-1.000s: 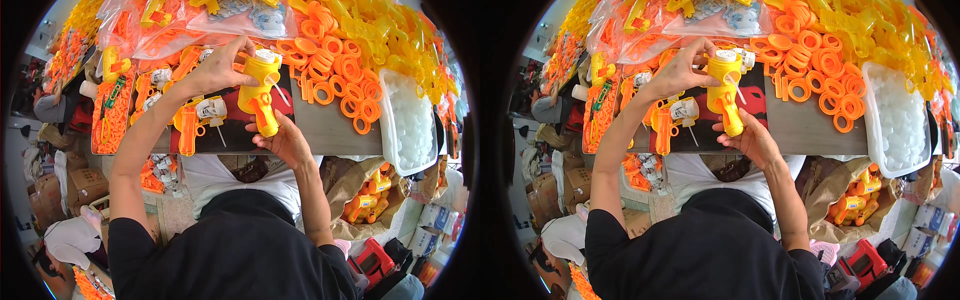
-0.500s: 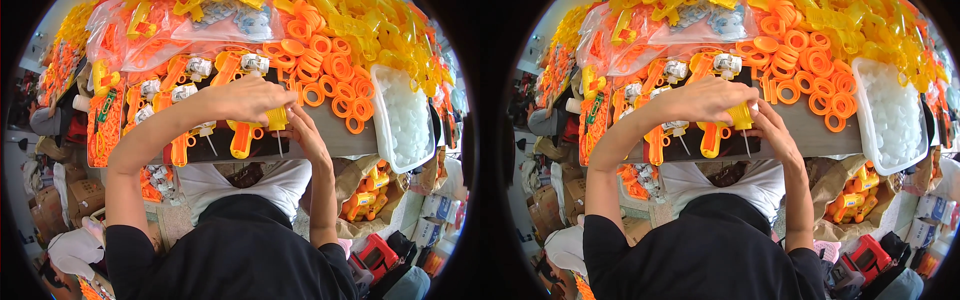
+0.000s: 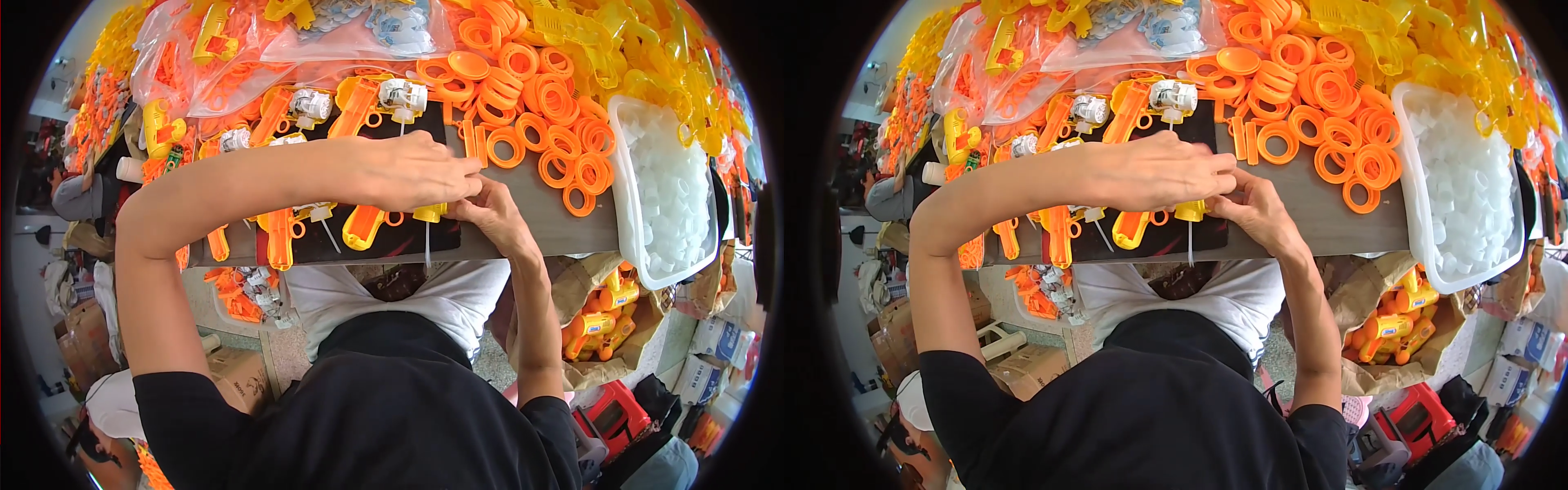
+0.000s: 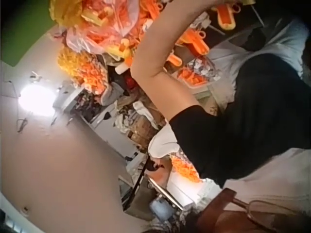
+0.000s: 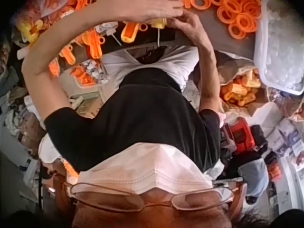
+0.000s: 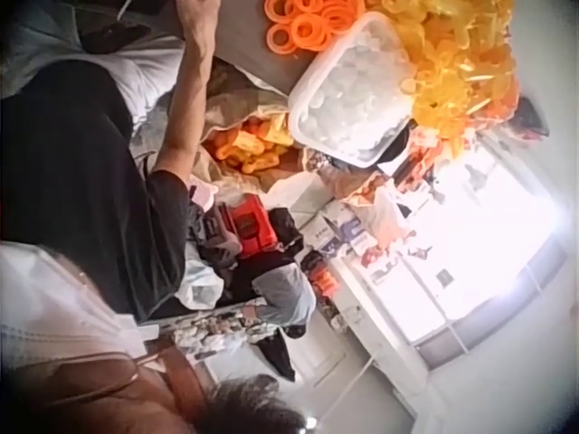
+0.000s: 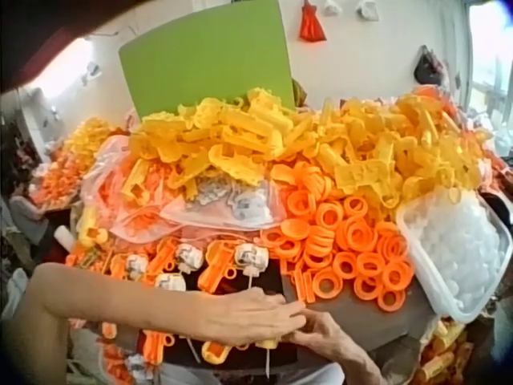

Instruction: Assembling small plastic toy guns from various components at a factory workbench.

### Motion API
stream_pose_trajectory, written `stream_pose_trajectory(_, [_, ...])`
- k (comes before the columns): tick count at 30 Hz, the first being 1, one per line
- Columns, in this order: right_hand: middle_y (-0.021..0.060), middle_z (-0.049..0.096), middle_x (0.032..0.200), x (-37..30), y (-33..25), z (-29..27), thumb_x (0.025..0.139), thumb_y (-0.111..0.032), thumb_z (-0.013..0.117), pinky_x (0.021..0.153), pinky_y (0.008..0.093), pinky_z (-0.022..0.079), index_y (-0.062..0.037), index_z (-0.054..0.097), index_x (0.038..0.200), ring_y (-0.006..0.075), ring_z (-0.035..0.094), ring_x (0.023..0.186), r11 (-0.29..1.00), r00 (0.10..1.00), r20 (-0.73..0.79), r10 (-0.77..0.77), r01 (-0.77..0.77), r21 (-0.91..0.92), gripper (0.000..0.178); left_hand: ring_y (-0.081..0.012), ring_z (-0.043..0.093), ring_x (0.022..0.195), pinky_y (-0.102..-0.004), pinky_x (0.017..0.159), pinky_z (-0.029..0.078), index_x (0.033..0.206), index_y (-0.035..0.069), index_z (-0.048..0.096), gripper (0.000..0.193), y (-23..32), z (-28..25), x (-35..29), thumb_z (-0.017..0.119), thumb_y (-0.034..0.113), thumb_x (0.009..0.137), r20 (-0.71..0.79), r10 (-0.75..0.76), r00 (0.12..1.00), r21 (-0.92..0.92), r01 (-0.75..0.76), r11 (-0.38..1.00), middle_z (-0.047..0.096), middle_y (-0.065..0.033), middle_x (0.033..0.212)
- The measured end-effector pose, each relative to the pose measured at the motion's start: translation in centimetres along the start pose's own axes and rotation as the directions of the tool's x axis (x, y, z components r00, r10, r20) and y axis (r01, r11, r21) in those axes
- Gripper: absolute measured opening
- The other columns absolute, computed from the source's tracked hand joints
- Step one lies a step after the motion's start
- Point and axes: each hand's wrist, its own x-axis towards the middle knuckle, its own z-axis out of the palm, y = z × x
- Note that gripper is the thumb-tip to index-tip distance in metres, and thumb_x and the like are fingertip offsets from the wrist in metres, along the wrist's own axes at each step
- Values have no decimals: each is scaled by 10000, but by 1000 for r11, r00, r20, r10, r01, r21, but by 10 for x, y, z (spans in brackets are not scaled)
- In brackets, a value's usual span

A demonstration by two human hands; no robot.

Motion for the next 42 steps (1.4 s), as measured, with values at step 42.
stream_pose_trajectory(42, [102, 683, 1155, 3, -22, 16, 974, -202, 678, 674, 237, 570, -43, 463, 1505, 123, 671, 908, 979, 995, -42, 87, -93, -179, 594, -192, 601, 867, -296, 752, 502, 1086, 31, 753, 383, 108, 8, -261, 707, -99, 729, -762, -575, 298, -171, 763, 623, 570, -66, 968])
